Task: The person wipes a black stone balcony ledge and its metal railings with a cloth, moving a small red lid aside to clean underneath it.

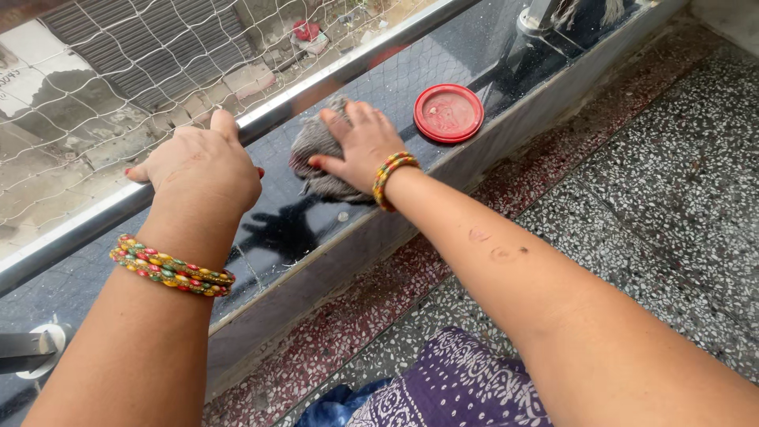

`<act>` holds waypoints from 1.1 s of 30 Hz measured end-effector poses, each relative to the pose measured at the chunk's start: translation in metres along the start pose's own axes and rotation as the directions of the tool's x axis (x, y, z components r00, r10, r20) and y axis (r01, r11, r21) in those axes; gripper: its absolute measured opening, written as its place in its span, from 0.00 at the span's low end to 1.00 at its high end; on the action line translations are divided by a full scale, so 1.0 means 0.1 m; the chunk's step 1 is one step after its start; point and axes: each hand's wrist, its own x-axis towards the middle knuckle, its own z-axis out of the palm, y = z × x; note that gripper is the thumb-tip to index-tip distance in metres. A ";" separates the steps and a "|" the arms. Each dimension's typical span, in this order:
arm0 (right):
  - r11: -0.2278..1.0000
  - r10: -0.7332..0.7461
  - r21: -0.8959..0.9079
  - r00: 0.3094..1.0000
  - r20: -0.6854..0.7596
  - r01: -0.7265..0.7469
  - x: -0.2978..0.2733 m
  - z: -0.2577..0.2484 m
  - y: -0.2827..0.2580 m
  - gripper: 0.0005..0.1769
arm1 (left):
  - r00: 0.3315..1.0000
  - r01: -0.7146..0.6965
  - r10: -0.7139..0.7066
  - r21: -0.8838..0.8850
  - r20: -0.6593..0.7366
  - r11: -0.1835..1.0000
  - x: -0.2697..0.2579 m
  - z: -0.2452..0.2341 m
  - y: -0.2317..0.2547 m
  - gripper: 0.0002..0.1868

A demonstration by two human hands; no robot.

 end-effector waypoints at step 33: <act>0.991 -0.101 0.059 0.965 -0.243 0.119 0.56 0.70 -2.44 0.53 | 0.936 -0.298 0.293 0.002 -0.194 0.955 0.18 0.21 0.13 0.44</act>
